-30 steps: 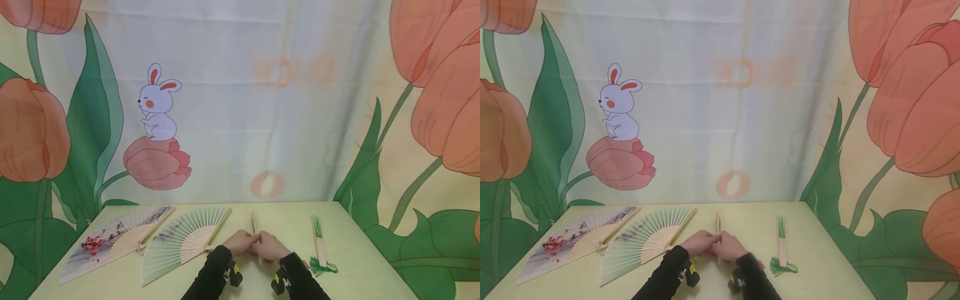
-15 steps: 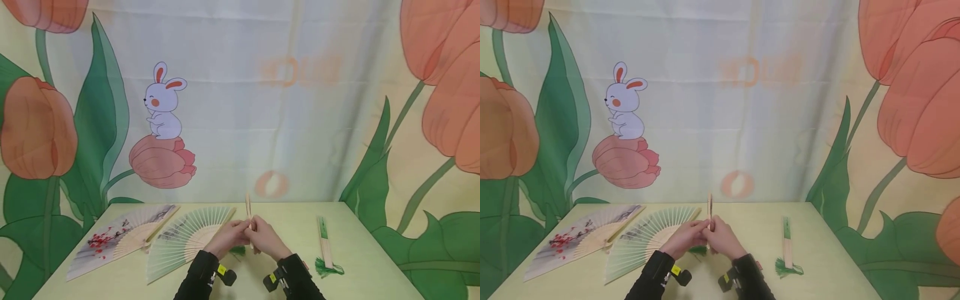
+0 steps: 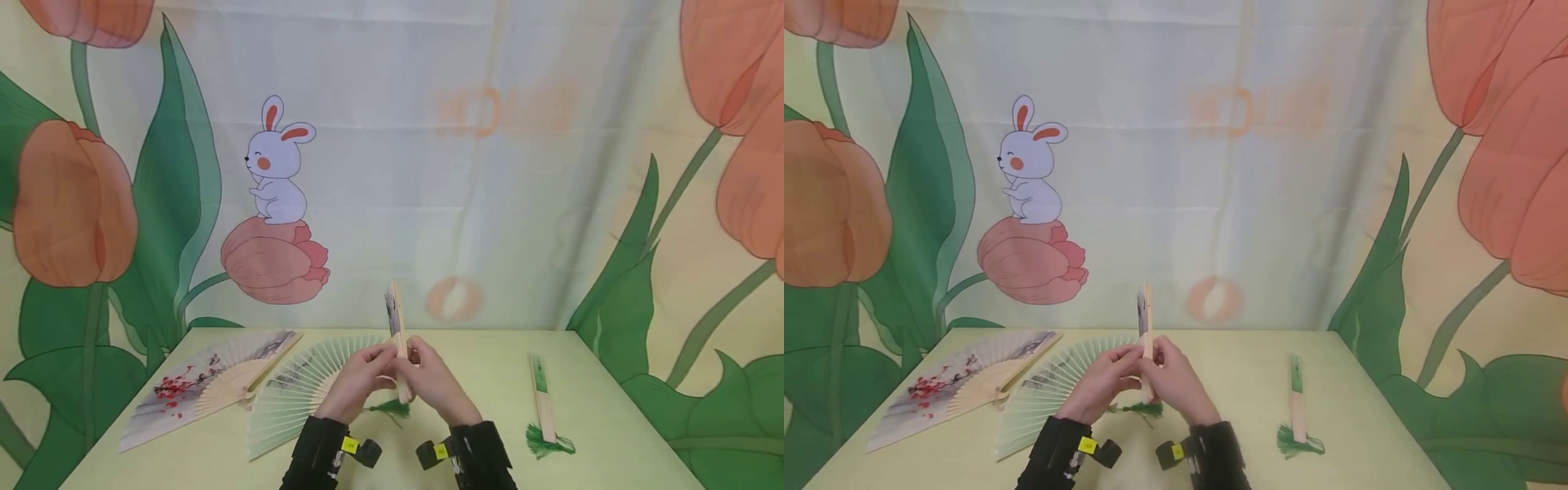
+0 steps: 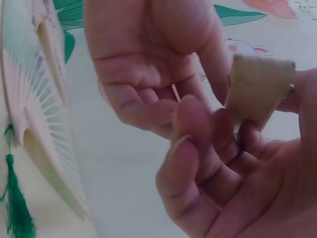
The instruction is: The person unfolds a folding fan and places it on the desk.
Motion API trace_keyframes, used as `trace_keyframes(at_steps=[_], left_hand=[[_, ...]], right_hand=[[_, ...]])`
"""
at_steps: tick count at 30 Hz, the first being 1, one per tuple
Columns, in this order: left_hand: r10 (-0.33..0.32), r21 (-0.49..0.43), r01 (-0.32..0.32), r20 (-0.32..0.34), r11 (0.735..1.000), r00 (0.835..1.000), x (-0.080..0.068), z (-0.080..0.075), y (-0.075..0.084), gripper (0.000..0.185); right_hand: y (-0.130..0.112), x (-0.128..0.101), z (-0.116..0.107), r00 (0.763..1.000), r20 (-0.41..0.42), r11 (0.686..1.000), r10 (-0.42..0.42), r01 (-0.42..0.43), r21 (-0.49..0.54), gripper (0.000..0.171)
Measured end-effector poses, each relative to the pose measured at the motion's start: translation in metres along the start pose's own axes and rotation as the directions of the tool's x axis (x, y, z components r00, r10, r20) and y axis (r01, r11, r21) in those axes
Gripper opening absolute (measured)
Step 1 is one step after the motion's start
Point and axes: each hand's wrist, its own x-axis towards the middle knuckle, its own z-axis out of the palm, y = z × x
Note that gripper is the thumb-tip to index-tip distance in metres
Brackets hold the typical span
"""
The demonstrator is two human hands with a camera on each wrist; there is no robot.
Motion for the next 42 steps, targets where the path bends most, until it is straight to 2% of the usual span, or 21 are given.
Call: trace_keyframes(at_steps=[5,11,17,30,38,42], left_hand=[[0.013,0.022,-0.013,-0.011,1.0,1.0,-0.005,0.0,0.007,0.041],[0.061,0.097,-0.059,-0.014,0.994,0.998,-0.007,0.007,0.019,0.039],[0.095,0.152,-0.09,-0.031,0.984,0.995,-0.008,0.01,0.024,0.034],[0.122,0.153,-0.114,-0.043,0.982,0.992,-0.007,0.009,0.027,0.03],[0.116,0.179,-0.099,-0.088,0.979,0.989,-0.01,0.006,0.031,0.031],[0.111,0.181,-0.093,-0.091,0.979,0.99,-0.009,0.003,0.031,0.032]], right_hand=[[-0.007,-0.007,-0.002,0.999,0.035,1.0,-0.005,0.004,0.03,0.034],[-0.011,-0.013,-0.011,0.999,-0.011,0.999,-0.038,0.038,0.003,0.035],[-0.019,-0.017,-0.016,0.998,-0.047,0.999,-0.032,0.031,-0.032,0.034],[-0.02,-0.015,-0.019,0.99,-0.134,0.999,-0.034,0.035,0.008,0.032],[-0.02,-0.016,-0.018,0.963,-0.264,0.999,-0.047,0.052,0.014,0.027],[-0.018,-0.014,-0.018,0.953,-0.299,0.997,-0.053,0.067,0.039,0.024]])
